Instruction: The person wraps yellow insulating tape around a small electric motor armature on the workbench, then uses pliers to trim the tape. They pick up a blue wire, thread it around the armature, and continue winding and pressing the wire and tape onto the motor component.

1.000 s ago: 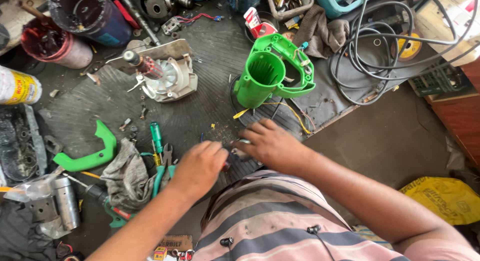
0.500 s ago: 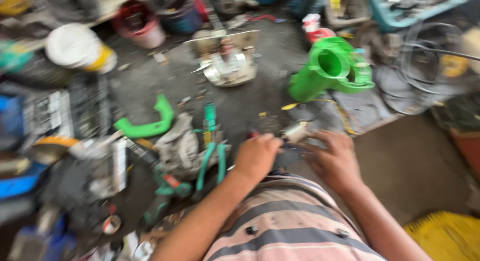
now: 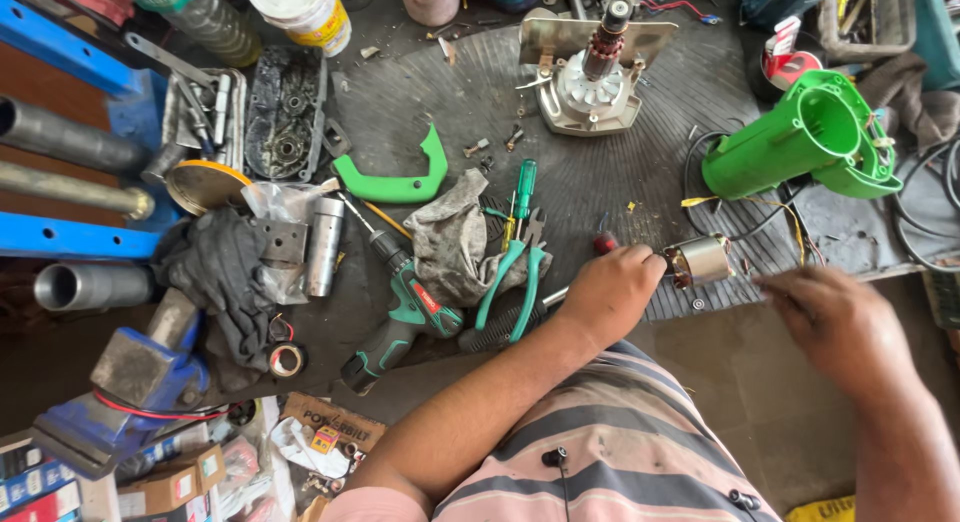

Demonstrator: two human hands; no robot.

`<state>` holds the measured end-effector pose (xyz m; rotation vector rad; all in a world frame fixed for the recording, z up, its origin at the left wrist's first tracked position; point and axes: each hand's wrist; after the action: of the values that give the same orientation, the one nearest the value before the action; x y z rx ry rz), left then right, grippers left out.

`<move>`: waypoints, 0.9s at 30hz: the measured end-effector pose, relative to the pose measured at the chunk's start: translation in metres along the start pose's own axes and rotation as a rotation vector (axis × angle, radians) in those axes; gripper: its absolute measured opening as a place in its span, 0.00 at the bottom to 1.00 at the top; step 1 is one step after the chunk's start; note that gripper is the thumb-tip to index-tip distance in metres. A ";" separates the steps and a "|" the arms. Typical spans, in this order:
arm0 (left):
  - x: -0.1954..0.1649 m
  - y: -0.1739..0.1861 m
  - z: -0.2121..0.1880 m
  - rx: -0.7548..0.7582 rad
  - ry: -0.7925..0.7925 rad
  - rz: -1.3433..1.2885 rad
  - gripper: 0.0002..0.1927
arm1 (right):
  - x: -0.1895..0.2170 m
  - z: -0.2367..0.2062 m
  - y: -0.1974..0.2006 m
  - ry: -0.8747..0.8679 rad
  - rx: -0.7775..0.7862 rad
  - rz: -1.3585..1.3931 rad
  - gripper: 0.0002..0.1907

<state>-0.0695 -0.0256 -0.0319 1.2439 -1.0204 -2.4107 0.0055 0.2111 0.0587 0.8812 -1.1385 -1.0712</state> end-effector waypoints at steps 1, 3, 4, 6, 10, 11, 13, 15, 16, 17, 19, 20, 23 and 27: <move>0.000 -0.001 0.001 -0.003 -0.042 0.042 0.02 | 0.002 0.010 0.004 0.101 -0.057 -0.119 0.12; -0.001 0.000 0.003 0.007 -0.081 0.091 0.04 | 0.011 0.027 0.004 0.253 -0.249 -0.232 0.12; -0.001 0.001 0.005 0.010 -0.103 0.114 0.05 | 0.015 0.036 0.001 0.330 -0.344 -0.292 0.12; -0.002 0.005 0.008 0.020 -0.095 0.112 0.06 | 0.021 0.049 -0.010 0.286 -0.350 -0.347 0.16; 0.001 0.017 0.015 0.083 -0.047 0.086 0.05 | 0.015 0.062 -0.032 0.016 -0.199 -0.085 0.20; 0.002 0.021 0.016 0.125 -0.009 0.065 0.05 | 0.011 0.057 -0.033 0.009 -0.221 -0.098 0.21; 0.002 0.028 0.017 0.033 0.008 0.026 0.13 | 0.004 0.049 -0.034 0.001 -0.271 -0.118 0.24; 0.003 0.037 0.015 -0.023 0.013 0.011 0.13 | -0.004 0.036 -0.029 -0.217 -0.146 -0.163 0.19; 0.004 0.041 0.015 -0.033 0.029 -0.022 0.12 | -0.009 0.029 -0.024 -0.325 -0.083 -0.179 0.18; 0.004 0.046 0.013 -0.044 0.047 -0.056 0.11 | -0.015 0.021 -0.018 -0.301 -0.129 -0.155 0.15; 0.006 0.054 0.010 -0.087 0.051 -0.003 0.16 | -0.030 0.010 -0.005 -0.248 -0.237 -0.119 0.09; 0.007 0.056 0.009 -0.115 0.092 0.054 0.15 | -0.040 0.005 0.001 -0.277 -0.255 -0.096 0.09; 0.012 0.062 0.004 -0.198 0.142 0.361 0.17 | -0.072 -0.006 0.011 -0.356 -0.296 -0.017 0.09; 0.013 0.052 0.012 -0.279 0.228 0.532 0.18 | -0.131 -0.007 0.012 -0.479 -0.312 0.025 0.17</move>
<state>-0.0919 -0.0641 0.0006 0.9708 -0.7891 -1.8767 0.0051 0.3409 0.0344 0.3696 -1.3181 -1.4384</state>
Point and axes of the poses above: each hand's wrist, its own z-axis towards the middle knuckle, its own y-axis out of the back of the hand, x = y × z, and after that the axes turned 9 degrees about -x, right-handed
